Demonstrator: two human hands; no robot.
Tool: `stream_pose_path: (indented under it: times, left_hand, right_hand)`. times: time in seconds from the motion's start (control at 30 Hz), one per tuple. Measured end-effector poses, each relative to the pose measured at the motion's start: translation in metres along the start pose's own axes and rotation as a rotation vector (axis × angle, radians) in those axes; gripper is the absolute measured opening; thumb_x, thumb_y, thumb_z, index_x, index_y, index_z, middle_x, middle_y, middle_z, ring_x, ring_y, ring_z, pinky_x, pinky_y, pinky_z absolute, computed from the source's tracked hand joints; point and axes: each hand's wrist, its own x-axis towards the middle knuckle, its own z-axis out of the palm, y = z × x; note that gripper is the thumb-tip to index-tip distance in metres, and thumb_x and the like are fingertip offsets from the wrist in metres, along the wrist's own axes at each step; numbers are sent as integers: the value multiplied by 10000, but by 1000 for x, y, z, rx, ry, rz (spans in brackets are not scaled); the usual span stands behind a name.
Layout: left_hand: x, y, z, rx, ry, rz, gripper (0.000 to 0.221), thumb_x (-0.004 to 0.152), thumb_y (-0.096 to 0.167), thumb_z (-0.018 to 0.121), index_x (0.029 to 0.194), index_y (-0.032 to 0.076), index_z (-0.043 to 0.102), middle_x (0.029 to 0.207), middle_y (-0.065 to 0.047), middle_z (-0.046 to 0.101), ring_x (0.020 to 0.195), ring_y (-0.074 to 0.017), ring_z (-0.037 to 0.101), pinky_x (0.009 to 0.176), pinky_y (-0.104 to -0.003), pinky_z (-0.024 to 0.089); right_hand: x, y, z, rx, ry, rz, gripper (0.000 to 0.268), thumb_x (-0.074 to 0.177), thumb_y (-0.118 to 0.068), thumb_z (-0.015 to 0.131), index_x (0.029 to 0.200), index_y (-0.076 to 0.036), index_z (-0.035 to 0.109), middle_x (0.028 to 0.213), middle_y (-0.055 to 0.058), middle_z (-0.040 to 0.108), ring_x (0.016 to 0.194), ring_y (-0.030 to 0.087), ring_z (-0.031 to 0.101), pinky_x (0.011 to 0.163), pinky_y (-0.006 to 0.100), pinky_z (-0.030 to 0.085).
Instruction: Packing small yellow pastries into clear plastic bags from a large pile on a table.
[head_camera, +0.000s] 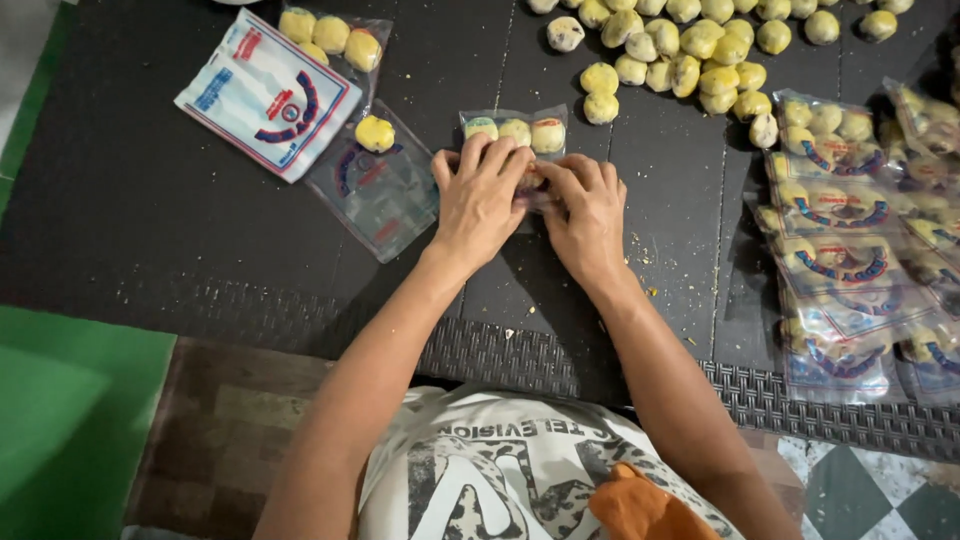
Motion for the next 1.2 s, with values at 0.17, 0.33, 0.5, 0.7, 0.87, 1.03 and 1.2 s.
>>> stream_pose_path:
  times: [0.17, 0.33, 0.5, 0.7, 0.87, 1.03, 1.2]
  left_hand:
    - [-4, -5, -4, -9, -11, 10, 451, 718, 200, 722, 1142, 181, 569, 1152, 8, 502, 1184, -221, 373, 889, -499, 303]
    - [-6, -5, -8, -14, -33, -2, 460, 731, 196, 691, 1176, 191, 574, 1199, 6, 509, 1210, -218, 371, 890, -505, 323]
    - [-20, -1, -19, -47, -18, -183, 646, 724, 301, 815, 1291, 177, 530, 1292, -61, 457, 1206, -298, 399, 863, -574, 360]
    - [-32, -8, 1, -30, 29, -197, 589, 774, 292, 814, 1280, 153, 547, 1200, -22, 497, 1144, -250, 452, 829, -467, 396]
    - [-33, -15, 3, -203, 53, -225, 542, 775, 161, 802, 1259, 137, 560, 1131, -57, 496, 1056, -305, 523, 813, -501, 476]
    - [-36, -17, 4, -318, 111, -251, 499, 773, 130, 791, 1193, 96, 525, 1042, -84, 500, 985, -353, 594, 819, -458, 509]
    - [-38, -15, -5, -372, 117, -224, 447, 814, 36, 727, 1195, 68, 496, 1052, -129, 500, 999, -396, 581, 851, -464, 511]
  right_hand:
    - [-1, -1, 1, 14, -19, 33, 431, 739, -168, 768, 1143, -180, 619, 1146, 30, 535, 1055, 279, 489, 815, 425, 407]
    - [-1, 21, 21, 23, -7, 148, 352, 757, -102, 746, 1069, -141, 589, 1001, 68, 500, 958, 340, 540, 773, 476, 446]
    - [-4, 28, 28, -62, 109, -18, 218, 850, -187, 750, 851, -194, 532, 782, -35, 537, 797, 218, 597, 712, 353, 446]
    - [-6, 19, 19, -6, 100, -19, 205, 871, -189, 738, 898, -160, 537, 775, 17, 525, 797, 264, 577, 709, 380, 436]
    - [-6, 16, 15, -36, 73, 2, 247, 815, -190, 774, 909, -149, 549, 767, 24, 533, 794, 264, 567, 719, 394, 430]
    - [-6, 12, 12, -50, 69, 4, 225, 835, -207, 761, 905, -146, 555, 775, 21, 547, 801, 258, 568, 719, 383, 428]
    - [-10, 11, 15, -148, 46, 2, 250, 801, -223, 765, 908, -150, 551, 802, 21, 551, 834, 250, 569, 738, 378, 443]
